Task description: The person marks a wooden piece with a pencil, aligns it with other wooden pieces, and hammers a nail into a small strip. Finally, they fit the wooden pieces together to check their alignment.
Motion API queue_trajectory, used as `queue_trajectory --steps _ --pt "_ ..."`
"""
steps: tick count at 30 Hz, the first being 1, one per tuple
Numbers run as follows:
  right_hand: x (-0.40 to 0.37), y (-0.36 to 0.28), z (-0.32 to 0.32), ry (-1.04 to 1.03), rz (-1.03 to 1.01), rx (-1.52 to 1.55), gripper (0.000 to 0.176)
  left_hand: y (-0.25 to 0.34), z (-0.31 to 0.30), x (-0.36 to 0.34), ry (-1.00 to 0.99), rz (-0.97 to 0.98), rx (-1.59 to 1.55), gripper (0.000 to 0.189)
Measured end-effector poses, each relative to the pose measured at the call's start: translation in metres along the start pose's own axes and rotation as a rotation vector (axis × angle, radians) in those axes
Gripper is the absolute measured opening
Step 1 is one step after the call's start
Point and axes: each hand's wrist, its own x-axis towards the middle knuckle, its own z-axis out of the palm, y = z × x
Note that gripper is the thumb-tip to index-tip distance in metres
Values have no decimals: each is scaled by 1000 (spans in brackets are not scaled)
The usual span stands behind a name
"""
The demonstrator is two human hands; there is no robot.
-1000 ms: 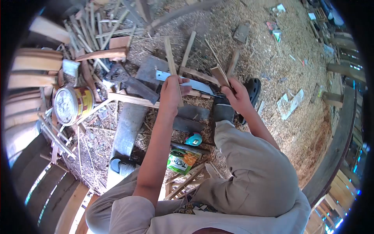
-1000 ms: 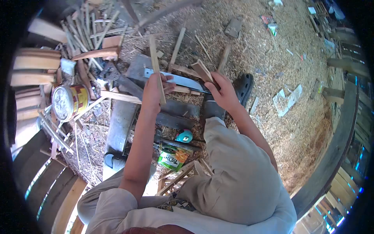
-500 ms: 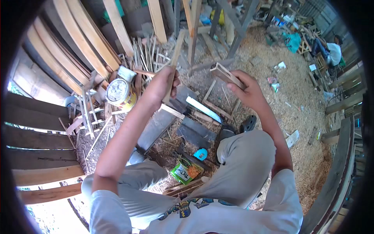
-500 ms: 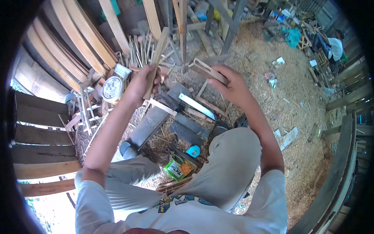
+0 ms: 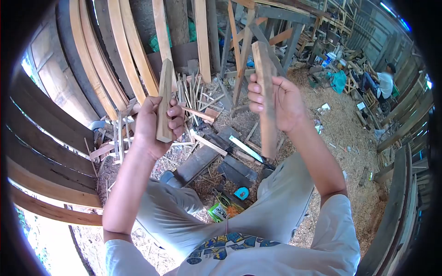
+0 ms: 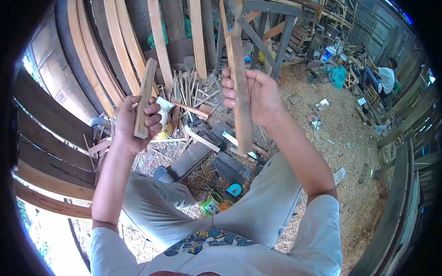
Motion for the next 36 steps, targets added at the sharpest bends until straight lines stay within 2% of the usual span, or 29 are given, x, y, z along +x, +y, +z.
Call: queue_trajectory --steps 1,4,5,6,8,10,11,12,14,16,17,19,20,22,23,28,31,36 --pt "3 8 9 124 -25 -2 43 -5 -5 1 11 20 -8 24" --pt "13 33 1 223 -64 -56 43 -24 -27 15 36 30 -34 26" --pt "17 38 -24 109 -57 -154 46 -32 -37 21 54 5 -79 26" --pt "22 45 -40 115 -51 -158 46 -41 -47 27 74 -20 -126 27" --pt "24 58 -61 -11 -26 -258 51 -57 -65 36 103 -29 -145 27" --pt "25 67 -71 27 9 -277 46 -70 -74 44 286 -78 -52 27" --pt "25 69 -75 43 33 -206 43 -74 -78 46 307 -119 -117 27" --pt "27 68 -77 52 50 -138 41 -76 -81 49 314 -126 -120 27" --pt "26 67 -81 127 24 -182 42 -81 -88 52 264 -251 -196 28" --pt "26 66 -81 229 -17 -280 45 -87 -85 51 246 -269 -194 30" --pt "27 65 -80 236 -10 -276 45 -88 -82 49 226 -268 -161 31" --pt "31 65 -77 222 -61 -485 49 -89 -78 48 211 -260 -99 36" --pt "32 64 -78 220 -48 -478 49 -89 -76 48 224 -261 -104 36" --pt "33 63 -83 227 -32 -667 50 -88 -73 48 224 -226 -3 37" --pt "33 62 -84 222 -31 -686 44 -88 -74 49 249 -225 24 36" --pt "30 62 -95 295 5 -739 39 -84 -71 53 307 -194 44 33" --pt "24 62 -102 406 -75 -866 34 -84 -83 54 232 -198 31 33" --pt "17 60 -127 513 -194 -941 38 -87 -84 55 249 -204 56 35"
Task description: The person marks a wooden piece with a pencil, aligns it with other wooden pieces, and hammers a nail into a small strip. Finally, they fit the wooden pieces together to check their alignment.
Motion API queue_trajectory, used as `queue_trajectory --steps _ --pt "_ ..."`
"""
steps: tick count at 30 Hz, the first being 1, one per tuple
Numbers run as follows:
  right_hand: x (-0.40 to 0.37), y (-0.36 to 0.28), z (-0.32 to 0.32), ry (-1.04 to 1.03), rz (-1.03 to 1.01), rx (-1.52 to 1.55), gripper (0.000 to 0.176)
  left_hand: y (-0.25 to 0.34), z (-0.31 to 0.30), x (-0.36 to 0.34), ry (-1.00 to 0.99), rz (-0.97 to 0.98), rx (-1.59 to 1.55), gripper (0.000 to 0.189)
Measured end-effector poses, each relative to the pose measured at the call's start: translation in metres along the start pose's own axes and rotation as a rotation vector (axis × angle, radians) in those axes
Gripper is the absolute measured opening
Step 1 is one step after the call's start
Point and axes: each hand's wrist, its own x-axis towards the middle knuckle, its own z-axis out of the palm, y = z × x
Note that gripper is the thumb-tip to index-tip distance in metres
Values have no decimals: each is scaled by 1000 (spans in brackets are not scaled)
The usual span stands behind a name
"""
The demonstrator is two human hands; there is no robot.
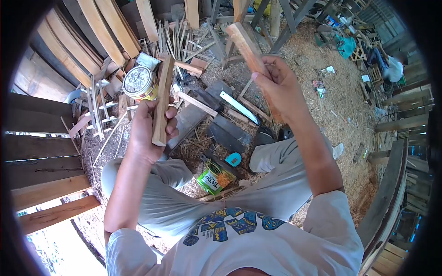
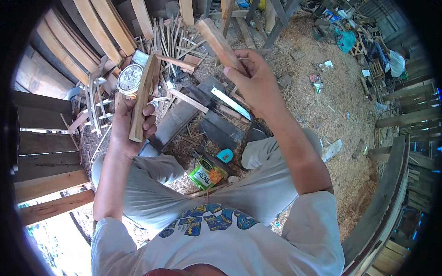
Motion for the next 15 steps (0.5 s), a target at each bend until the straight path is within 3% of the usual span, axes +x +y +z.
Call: queue_trajectory --steps 3,8,11,15 --pt "-1 7 -11 57 -46 -87 37 0 3 -1 5 9 7 34" --pt "-9 7 -17 48 141 -117 32 2 7 0 29 18 36 34" --pt "-10 25 -23 39 36 -321 29 1 6 4 -1 28 60 32" --pt "-25 12 -9 20 49 -316 26 -8 21 4 64 64 159 29"
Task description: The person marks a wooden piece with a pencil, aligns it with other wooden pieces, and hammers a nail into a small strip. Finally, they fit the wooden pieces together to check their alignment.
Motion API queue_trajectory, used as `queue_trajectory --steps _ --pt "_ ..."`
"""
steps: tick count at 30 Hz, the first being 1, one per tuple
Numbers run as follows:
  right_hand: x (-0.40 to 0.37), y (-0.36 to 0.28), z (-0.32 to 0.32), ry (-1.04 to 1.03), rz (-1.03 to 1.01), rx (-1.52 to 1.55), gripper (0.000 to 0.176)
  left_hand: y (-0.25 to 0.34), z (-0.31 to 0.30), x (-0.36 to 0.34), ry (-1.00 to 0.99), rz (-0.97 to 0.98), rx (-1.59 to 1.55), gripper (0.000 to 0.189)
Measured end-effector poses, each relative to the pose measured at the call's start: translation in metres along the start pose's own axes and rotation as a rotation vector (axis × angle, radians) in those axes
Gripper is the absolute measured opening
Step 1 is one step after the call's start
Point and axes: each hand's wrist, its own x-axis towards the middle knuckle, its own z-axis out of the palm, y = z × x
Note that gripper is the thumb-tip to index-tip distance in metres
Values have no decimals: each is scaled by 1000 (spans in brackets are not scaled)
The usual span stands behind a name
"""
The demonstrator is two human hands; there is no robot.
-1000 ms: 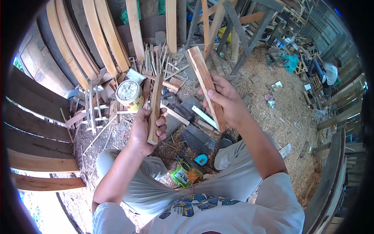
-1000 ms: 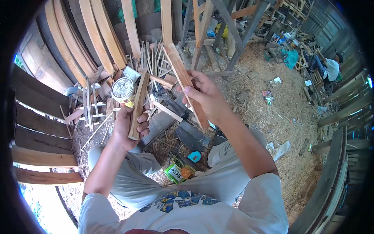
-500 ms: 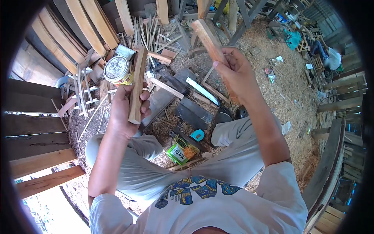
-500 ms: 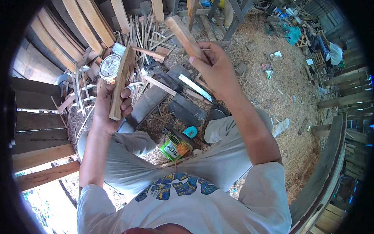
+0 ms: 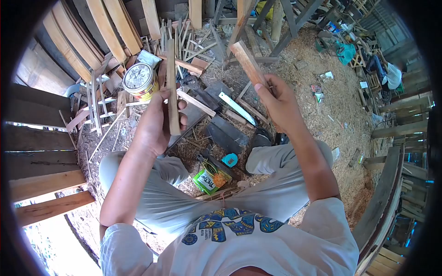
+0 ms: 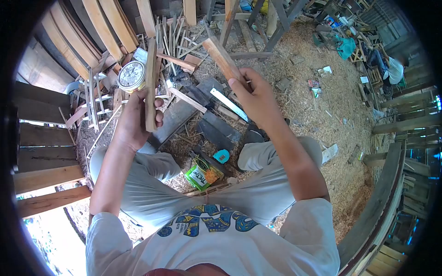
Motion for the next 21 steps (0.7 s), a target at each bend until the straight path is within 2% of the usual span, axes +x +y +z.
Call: queue_trajectory --steps 7,9,12,14,15,17,18,21 --pt "-10 -8 9 -57 -122 26 20 -7 -1 -2 0 7 45 34" --pt "-11 -7 10 -64 -124 22 19 -7 -1 -3 -41 43 102 31" --pt "-10 -2 12 -74 -170 42 19 -5 0 -3 -79 39 54 37" --pt "-13 -8 13 -69 -246 -64 21 -3 -1 -5 -107 31 8 39" --pt "-15 -13 14 -76 -248 -59 21 -3 1 -6 -125 46 -4 43" --pt "-19 -24 14 -119 -428 -239 25 -3 1 -8 -162 77 -30 51" --pt "-20 -27 15 -124 -430 -236 25 -5 -1 -7 -184 85 -60 58" --pt "-22 -28 19 -171 -528 -275 28 -7 0 -6 -195 136 -78 63"
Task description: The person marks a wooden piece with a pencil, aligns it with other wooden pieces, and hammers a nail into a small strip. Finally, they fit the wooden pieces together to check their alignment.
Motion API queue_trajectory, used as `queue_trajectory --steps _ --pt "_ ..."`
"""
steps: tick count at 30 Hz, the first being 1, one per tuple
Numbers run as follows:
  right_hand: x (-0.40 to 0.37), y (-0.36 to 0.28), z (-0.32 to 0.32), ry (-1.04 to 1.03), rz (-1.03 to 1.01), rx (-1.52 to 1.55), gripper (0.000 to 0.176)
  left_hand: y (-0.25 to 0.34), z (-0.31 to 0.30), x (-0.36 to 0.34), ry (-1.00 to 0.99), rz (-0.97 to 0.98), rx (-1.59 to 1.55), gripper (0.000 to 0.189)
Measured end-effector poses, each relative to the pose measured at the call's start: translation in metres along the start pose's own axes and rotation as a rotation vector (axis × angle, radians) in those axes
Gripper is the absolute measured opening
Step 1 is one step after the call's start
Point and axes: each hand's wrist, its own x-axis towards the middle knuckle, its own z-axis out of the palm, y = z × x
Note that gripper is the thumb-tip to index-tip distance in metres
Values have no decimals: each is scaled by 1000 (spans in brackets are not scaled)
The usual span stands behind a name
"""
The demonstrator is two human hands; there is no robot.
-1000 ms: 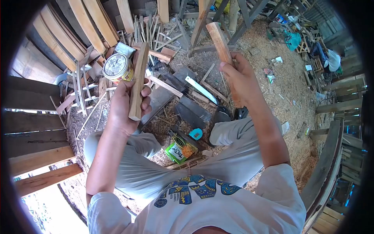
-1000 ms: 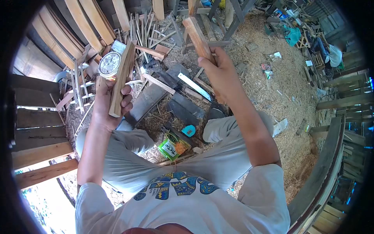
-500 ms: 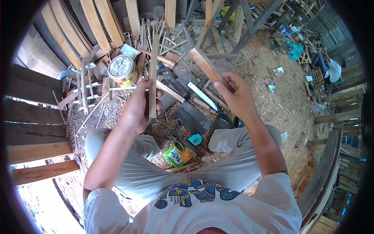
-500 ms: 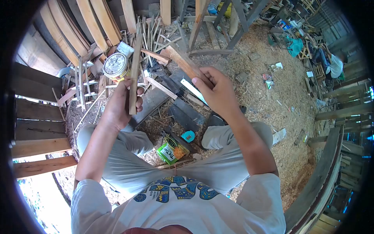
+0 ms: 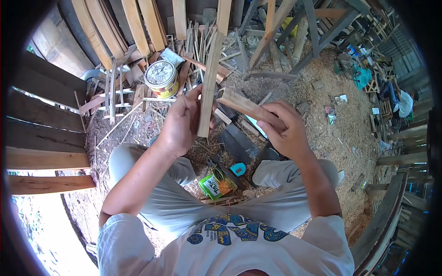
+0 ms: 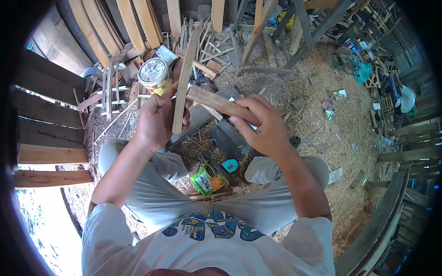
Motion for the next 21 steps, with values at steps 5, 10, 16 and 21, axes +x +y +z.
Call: queue_trajectory --steps 5,10,16,21 --pt "-2 0 3 -33 -33 25 32 -2 -3 1 24 72 0 67" --pt "0 0 2 -44 -41 26 33 6 8 -4 10 119 96 66" --pt "1 3 -2 -8 -44 20 33 7 4 -3 -85 200 72 59" --pt "2 4 -4 44 -99 -48 34 8 6 -5 -127 208 -29 36"
